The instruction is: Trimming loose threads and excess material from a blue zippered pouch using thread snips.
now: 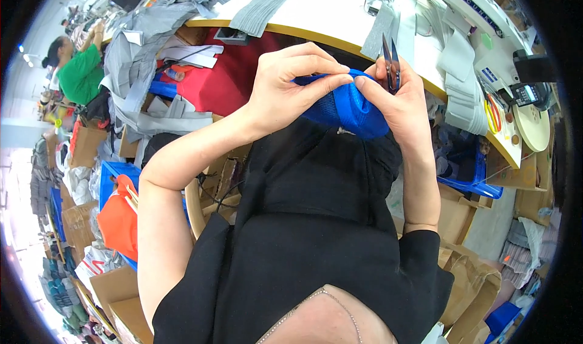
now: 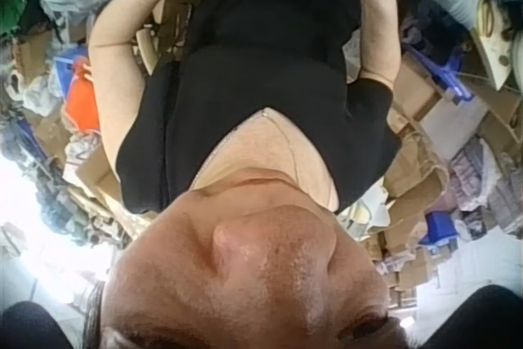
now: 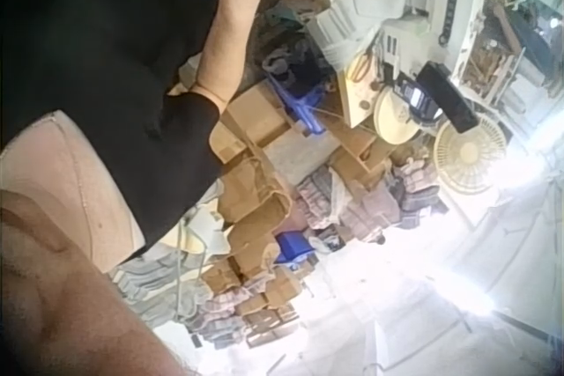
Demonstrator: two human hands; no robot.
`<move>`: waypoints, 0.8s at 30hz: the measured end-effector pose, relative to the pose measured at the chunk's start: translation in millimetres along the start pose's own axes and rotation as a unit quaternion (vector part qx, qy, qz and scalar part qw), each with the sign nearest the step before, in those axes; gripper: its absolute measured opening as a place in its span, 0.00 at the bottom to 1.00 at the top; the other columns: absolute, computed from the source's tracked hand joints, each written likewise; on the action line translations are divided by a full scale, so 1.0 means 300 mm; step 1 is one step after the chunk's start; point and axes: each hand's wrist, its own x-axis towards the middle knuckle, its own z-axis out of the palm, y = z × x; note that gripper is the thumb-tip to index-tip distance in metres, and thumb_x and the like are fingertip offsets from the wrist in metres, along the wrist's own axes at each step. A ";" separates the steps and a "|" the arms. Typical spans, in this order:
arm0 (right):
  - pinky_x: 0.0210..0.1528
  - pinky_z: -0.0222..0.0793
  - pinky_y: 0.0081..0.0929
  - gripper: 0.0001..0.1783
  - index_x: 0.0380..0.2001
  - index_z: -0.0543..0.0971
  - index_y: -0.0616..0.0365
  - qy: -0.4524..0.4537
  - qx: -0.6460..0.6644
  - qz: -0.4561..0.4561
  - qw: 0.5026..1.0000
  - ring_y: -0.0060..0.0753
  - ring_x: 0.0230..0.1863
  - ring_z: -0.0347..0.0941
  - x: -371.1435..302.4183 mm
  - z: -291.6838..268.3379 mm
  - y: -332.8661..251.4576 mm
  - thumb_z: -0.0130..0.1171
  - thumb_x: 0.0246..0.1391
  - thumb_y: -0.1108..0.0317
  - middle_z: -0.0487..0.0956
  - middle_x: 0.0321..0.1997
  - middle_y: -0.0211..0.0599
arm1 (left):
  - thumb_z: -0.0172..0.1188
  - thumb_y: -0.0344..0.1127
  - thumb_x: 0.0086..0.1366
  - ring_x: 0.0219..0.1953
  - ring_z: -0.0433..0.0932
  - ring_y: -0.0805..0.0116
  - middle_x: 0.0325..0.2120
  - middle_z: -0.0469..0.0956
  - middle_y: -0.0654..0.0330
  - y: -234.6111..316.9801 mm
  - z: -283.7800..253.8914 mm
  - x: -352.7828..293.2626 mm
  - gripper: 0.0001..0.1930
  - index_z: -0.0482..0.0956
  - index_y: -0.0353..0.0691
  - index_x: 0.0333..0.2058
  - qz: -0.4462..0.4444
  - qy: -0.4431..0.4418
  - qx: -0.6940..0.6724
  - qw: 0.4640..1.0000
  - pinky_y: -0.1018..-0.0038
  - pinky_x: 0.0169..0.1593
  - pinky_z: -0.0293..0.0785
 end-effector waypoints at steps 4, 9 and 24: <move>0.35 0.65 0.14 0.13 0.28 0.71 0.56 0.007 -0.011 0.000 1.000 0.13 0.30 0.68 -0.009 0.002 -0.012 0.68 0.50 0.70 0.74 0.27 0.24 | 0.66 0.30 0.62 0.34 0.79 0.80 0.31 0.83 0.63 0.033 0.014 -0.010 0.08 0.84 0.35 0.40 -0.181 0.020 -0.147 0.972 0.83 0.35 0.75; 0.38 0.67 0.15 0.13 0.29 0.73 0.57 -0.005 0.021 -0.042 0.999 0.14 0.33 0.70 -0.010 -0.008 -0.008 0.69 0.52 0.67 0.76 0.29 0.25 | 0.69 0.37 0.60 0.30 0.77 0.79 0.27 0.82 0.62 0.021 -0.009 0.010 0.12 0.85 0.36 0.38 -0.213 -0.058 -0.110 0.969 0.82 0.34 0.73; 0.34 0.63 0.15 0.12 0.33 0.80 0.61 -0.151 -0.032 0.019 0.988 0.11 0.30 0.66 0.002 -0.046 -0.007 0.62 0.60 0.62 0.74 0.26 0.20 | 0.63 0.38 0.66 0.32 0.74 0.83 0.27 0.79 0.67 -0.032 -0.029 -0.004 0.11 0.82 0.36 0.36 -0.300 -0.180 -0.164 0.922 0.82 0.38 0.72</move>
